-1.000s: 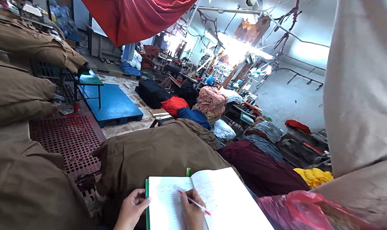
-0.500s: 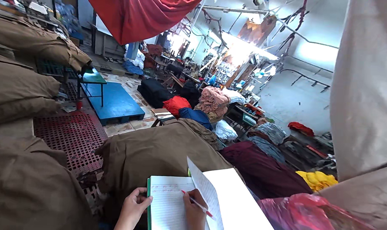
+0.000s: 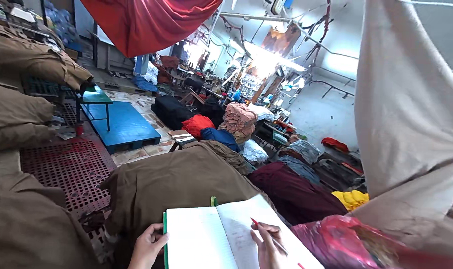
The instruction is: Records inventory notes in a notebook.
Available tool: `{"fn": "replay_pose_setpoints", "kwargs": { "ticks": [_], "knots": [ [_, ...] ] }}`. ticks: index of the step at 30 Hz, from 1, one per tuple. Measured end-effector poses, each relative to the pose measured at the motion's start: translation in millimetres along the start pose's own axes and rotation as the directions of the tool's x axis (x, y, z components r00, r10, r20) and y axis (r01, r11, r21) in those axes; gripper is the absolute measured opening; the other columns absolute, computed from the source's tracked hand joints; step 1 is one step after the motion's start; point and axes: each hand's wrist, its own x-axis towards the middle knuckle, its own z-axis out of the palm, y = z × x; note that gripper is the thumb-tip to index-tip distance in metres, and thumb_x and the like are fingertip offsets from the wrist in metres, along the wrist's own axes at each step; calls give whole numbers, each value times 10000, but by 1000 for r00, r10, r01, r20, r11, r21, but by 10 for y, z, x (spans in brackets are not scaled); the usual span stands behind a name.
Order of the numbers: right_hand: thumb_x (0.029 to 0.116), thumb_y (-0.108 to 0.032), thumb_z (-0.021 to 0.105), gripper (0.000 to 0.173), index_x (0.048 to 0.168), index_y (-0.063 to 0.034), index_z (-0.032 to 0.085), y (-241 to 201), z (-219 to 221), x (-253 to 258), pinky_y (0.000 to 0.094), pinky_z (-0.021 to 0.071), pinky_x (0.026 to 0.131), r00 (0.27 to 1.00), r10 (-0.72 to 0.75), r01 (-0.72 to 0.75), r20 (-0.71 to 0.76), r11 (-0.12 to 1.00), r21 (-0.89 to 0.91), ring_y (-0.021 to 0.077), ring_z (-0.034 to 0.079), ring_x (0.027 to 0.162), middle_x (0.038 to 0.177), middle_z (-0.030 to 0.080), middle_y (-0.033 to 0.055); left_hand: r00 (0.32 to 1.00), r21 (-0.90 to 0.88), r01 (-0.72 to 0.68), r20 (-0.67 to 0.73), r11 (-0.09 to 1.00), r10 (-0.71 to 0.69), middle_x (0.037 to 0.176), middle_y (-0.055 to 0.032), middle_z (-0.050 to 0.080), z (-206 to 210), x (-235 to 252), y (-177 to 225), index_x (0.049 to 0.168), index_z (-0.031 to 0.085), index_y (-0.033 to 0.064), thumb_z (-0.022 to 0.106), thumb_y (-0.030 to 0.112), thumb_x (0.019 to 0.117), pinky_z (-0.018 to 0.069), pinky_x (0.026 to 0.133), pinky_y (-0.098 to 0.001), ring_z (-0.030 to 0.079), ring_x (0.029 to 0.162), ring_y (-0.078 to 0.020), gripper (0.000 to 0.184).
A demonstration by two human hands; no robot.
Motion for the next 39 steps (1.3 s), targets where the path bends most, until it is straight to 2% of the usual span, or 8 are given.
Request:
{"fn": "replay_pose_setpoints", "kwargs": {
  "ticks": [9,12,15,17,26,31,35,39],
  "knots": [
    [962,10,516,81,1004,-29,573,255,-206,-53,298,594,729,999,6,-10,-43,995,-100,140,694,872,936,705,64,1000,37,10,-4,999,-10,901,-117,736,-11,6,-12,1216,613,-5,729,26,912,628,675,-359,731,750,-196,327],
    [955,-33,563,218,1104,90,665,216,-72,-214,319,558,960,923,-219,350,317,821,-451,153,691,1048,1081,727,128,1000,32,10,-5,999,-10,895,-112,735,-12,5,-5,1216,609,-10,725,19,912,627,678,-354,729,744,-185,327],
    [943,-33,594,269,1150,-16,764,352,44,-396,585,459,1074,701,-211,668,681,530,-523,341,692,1154,1143,759,138,1000,35,16,-1,999,-16,901,-110,733,-8,1,0,1218,607,-5,720,22,915,627,681,-355,729,748,-185,324],
    [992,-62,589,265,1181,-88,774,455,-18,-419,614,418,1118,654,-156,712,741,457,-533,331,669,1221,1191,756,99,1000,34,15,-1,999,-15,893,-109,733,-9,-4,8,1213,608,-8,718,16,913,625,673,-350,728,741,-183,320],
    [1075,-333,459,470,1382,-18,625,560,-695,-26,457,307,1232,876,66,386,477,498,-777,269,491,1429,1476,577,148,1000,17,-9,2,1000,9,864,-100,737,-4,-22,13,1195,616,-4,726,-5,898,628,660,-344,730,726,-180,317],
    [1071,-402,403,660,1502,99,418,626,-847,-39,415,365,1208,938,-63,301,341,639,-708,299,472,1436,1535,458,273,1000,18,-10,4,1000,10,849,-100,734,-10,-9,-18,1196,615,-6,732,4,897,628,667,-350,726,721,-184,322],
    [1083,-185,273,474,1339,149,489,359,-698,-25,343,599,815,984,-169,108,-47,795,-597,164,709,852,988,689,181,999,-16,6,35,1000,-6,897,-118,736,-51,4,-32,1225,601,-10,722,-2,906,631,693,-361,734,762,-201,340],
    [1091,-201,255,477,1234,113,584,118,-327,-15,236,582,659,984,-159,125,-77,934,-334,66,669,687,840,698,32,984,-14,21,180,1000,-18,1051,-145,709,-157,-38,14,1362,503,-13,718,-37,875,629,810,-385,728,901,-221,533]
  ]
}}
